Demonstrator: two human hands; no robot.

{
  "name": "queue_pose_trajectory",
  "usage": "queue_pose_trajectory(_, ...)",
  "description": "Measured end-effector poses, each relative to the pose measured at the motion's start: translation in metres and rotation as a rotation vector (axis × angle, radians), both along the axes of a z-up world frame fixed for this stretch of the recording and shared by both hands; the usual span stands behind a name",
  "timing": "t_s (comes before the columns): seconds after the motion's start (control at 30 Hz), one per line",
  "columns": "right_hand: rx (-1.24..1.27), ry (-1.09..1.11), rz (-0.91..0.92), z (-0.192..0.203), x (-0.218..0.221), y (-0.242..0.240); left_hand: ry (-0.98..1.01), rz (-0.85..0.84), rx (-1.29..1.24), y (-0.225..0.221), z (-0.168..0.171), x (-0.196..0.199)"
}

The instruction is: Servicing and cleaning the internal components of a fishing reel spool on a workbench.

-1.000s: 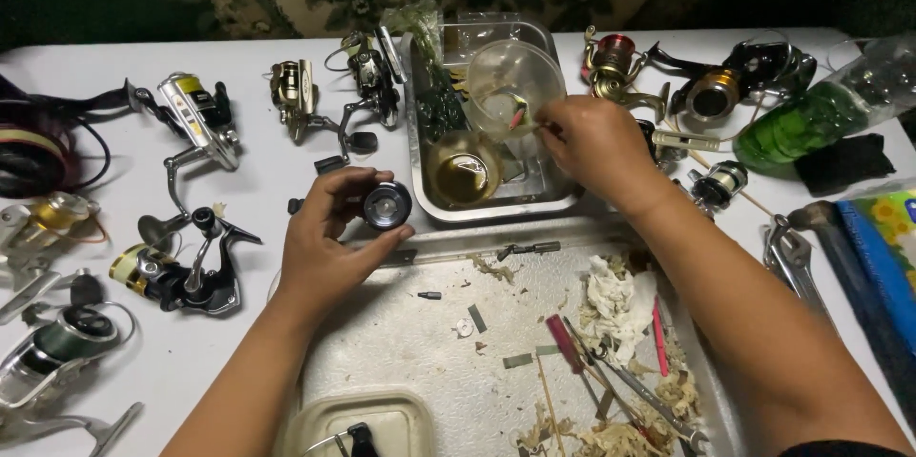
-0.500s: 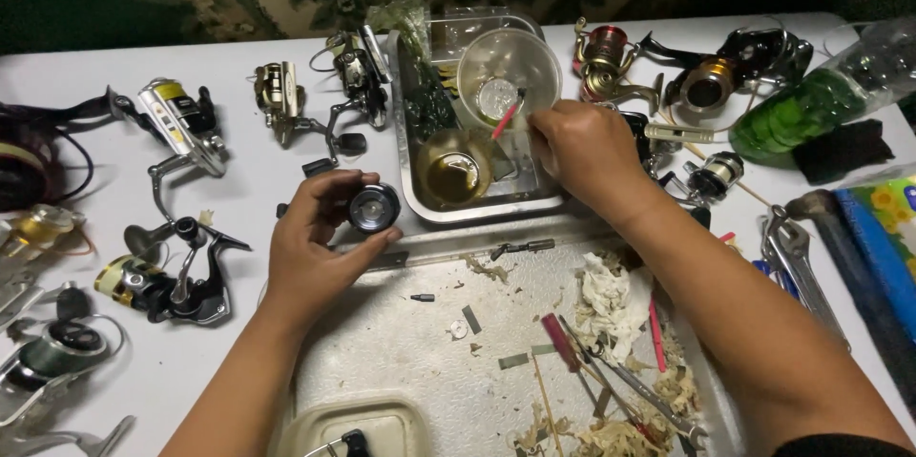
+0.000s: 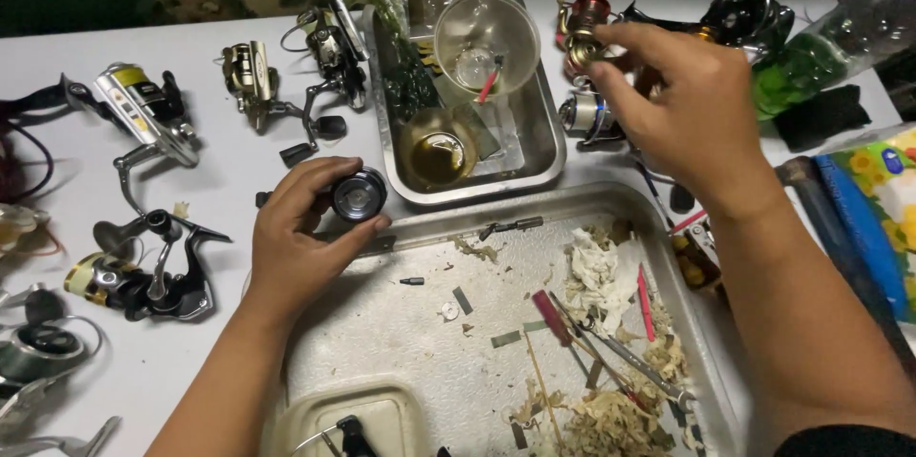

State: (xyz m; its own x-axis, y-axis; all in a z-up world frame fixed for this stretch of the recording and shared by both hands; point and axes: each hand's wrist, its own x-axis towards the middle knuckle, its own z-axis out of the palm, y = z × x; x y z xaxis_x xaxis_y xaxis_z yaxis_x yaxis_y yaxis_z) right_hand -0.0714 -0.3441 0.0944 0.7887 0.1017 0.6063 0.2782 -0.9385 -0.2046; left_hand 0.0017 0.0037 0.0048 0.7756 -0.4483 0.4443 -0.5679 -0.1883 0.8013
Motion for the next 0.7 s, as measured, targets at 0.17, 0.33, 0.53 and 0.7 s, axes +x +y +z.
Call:
queue_pose_trajectory(0.17, 0.062, 0.22, -0.027, -0.001, -0.082, -0.006, -0.021, -0.002, -0.013, 0.0, -0.005, 0.001)
queue_pose_trajectory(0.33, 0.16, 0.423, -0.087, -0.041, -0.166, -0.002, -0.096, -0.041, -0.02, 0.0, -0.008, 0.002)
queue_pose_trajectory(0.53, 0.489, 0.417, -0.062, -0.074, -0.223, 0.01, -0.14, -0.094, -0.054, 0.001, -0.013, 0.005)
queue_pose_trajectory(0.7, 0.724, 0.414, 0.064, -0.104, -0.229, 0.015, -0.127, -0.156, -0.101, 0.005, -0.023, 0.01)
